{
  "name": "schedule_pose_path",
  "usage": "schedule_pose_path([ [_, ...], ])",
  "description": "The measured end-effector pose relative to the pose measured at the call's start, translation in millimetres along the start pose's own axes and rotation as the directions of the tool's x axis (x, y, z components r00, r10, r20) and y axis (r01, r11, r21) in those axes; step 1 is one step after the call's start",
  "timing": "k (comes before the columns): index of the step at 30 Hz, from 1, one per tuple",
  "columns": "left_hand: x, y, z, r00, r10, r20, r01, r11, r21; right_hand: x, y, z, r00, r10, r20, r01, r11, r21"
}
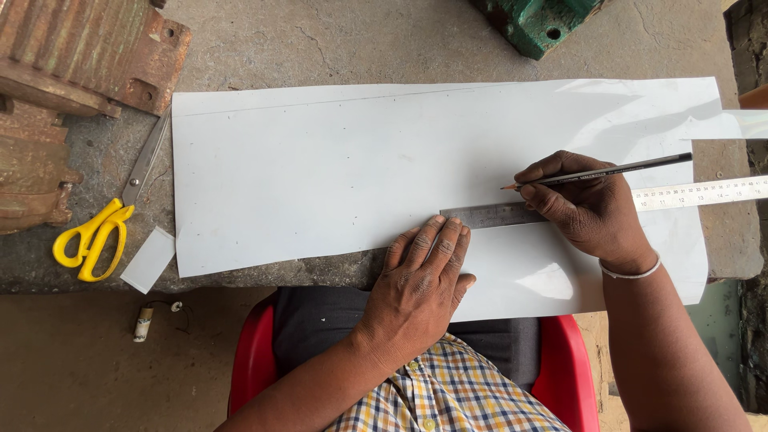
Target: The person uses a metal ruler and a pencil to draw straight lines on a large white sheet of paper. They measure and mark the paper, then draw lines along the ruler's edge, repeating the process to create a grid pattern.
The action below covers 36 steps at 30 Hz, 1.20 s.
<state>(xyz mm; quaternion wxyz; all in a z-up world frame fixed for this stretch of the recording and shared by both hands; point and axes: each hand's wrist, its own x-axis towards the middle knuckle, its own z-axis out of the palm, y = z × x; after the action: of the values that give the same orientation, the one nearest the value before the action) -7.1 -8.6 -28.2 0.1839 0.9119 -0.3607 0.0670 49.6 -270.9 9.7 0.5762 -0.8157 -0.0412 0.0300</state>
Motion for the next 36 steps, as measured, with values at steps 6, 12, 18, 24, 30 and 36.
schedule_pose_path([
  [6,-4,-1,3,1.0,0.029,-0.006,-0.029,0.999,-0.029,-5,7,-2,0.994,-0.098,-0.049,0.103,0.988,0.119],
  [12,-22,-7,-1,0.999,0.003,-0.051,-0.003,1.0,0.007,-33,-4,-10,0.975,-0.185,-0.122,0.114,0.892,-0.437],
  [18,-30,-14,-6,0.991,-0.074,-0.114,0.076,0.997,0.015,-41,-6,-3,0.941,-0.336,-0.038,0.239,0.739,-0.63],
  [24,-29,-15,-7,0.993,-0.074,-0.096,0.075,0.997,0.002,-44,1,0,0.941,-0.326,-0.092,0.19,0.732,-0.654],
  [30,-31,-16,-5,0.994,-0.058,-0.09,0.06,0.998,0.015,-48,6,-1,0.94,-0.321,-0.117,0.166,0.729,-0.664],
  [36,-32,-17,-3,0.994,-0.043,-0.101,0.046,0.998,0.03,-49,8,-1,0.941,-0.316,-0.119,0.161,0.731,-0.663],
])
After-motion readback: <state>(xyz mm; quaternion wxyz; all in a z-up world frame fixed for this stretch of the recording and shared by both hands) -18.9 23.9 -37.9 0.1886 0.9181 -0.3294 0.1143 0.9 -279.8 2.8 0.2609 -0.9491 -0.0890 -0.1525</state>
